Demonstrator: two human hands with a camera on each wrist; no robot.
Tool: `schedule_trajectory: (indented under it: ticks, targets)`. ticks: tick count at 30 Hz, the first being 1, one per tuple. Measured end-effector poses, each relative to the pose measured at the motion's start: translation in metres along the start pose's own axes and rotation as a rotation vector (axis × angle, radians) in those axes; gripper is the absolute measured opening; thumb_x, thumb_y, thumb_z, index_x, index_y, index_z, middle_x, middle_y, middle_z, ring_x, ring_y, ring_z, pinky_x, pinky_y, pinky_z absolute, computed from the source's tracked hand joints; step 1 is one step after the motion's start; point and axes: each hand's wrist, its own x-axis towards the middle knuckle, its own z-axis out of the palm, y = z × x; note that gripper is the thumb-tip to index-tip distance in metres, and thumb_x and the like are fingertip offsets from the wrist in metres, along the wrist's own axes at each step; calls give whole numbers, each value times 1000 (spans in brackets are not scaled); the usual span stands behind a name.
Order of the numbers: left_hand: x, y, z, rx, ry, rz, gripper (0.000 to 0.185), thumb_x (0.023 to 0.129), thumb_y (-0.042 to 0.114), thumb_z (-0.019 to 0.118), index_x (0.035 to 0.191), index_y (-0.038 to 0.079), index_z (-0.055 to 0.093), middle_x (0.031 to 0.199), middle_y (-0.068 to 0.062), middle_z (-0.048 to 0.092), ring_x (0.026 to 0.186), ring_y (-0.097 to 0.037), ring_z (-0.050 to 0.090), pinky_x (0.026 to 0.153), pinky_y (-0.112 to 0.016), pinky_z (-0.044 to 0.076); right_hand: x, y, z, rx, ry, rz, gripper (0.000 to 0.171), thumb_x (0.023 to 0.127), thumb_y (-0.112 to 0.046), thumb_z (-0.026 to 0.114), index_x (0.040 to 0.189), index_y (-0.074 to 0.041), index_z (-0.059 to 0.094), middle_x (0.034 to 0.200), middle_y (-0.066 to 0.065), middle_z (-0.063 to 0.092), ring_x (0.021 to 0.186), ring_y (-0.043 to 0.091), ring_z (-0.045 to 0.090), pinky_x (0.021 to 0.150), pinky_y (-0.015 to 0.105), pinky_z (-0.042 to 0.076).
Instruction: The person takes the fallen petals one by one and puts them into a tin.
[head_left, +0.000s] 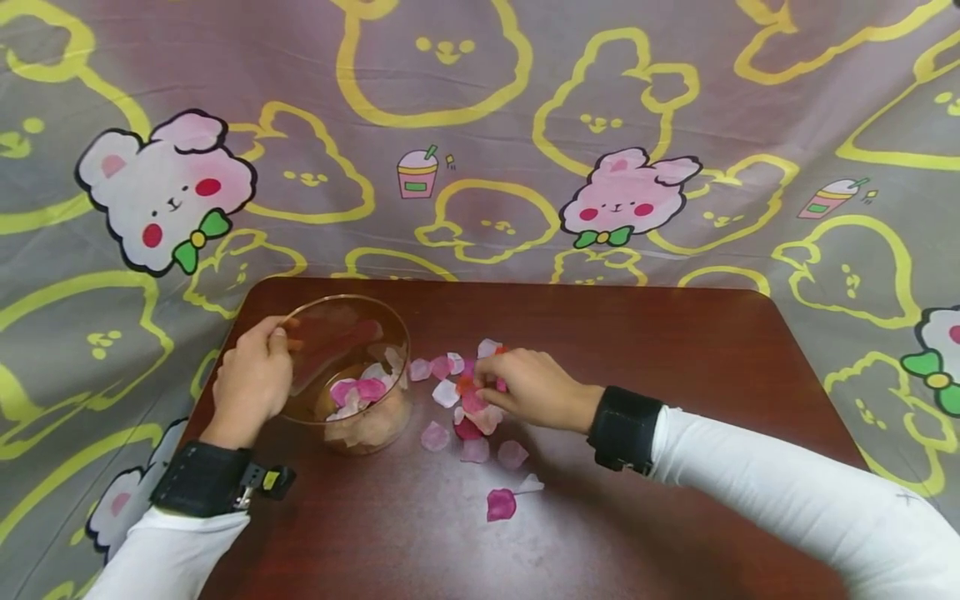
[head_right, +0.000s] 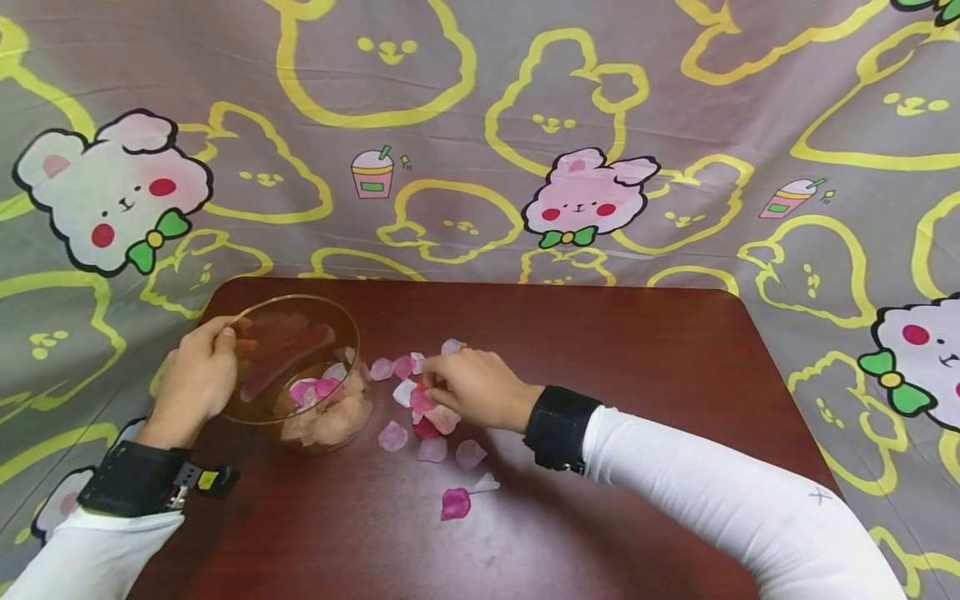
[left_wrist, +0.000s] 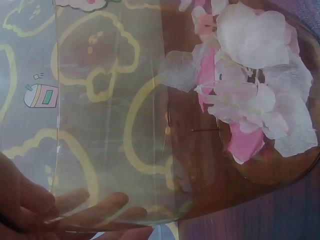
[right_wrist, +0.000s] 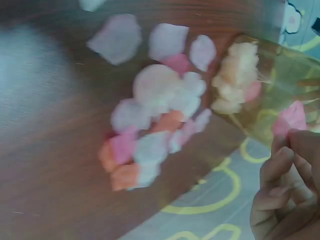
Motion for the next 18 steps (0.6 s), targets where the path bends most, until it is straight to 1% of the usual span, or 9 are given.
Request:
schedule_trajectory:
  ticks: [4, 8, 14, 18]
  targets:
    - [0, -1, 1, 0, 5, 2, 48, 111, 31, 21, 140, 10, 53, 127, -22, 69, 102, -47, 63, 67, -45, 40, 14, -17, -6, -1, 59, -46, 11, 91, -25, 76, 97, -16, 72, 82, -6, 70, 68, 7, 56, 61, 20, 46]
    - [-1, -2, 1, -1, -2, -3, 48, 111, 31, 21, 140, 9, 52, 127, -22, 68, 101, -45, 64, 66, -43, 39, 30, -31, -9, -9, 100, -79, 9, 93, -23, 74, 97, -16, 71, 82, -5, 68, 68, 7, 56, 59, 20, 44]
    - [-1, -1, 1, -5, -3, -3, 47, 111, 31, 22, 140, 10, 52, 127, -22, 69, 105, -47, 63, 67, -45, 40, 54, -46, -14, 5, 130, -75, 9, 96, -24, 71, 100, -16, 71, 84, -5, 67, 70, 8, 55, 59, 19, 40]
    - [-1, -1, 0, -4, 4, 14, 48, 111, 32, 22, 139, 10, 53, 127, -21, 69, 103, -45, 64, 66, -43, 40, 65, -59, -17, 12, 123, -60, 11, 97, -25, 69, 101, -16, 70, 84, -5, 67, 71, 9, 56, 60, 20, 40]
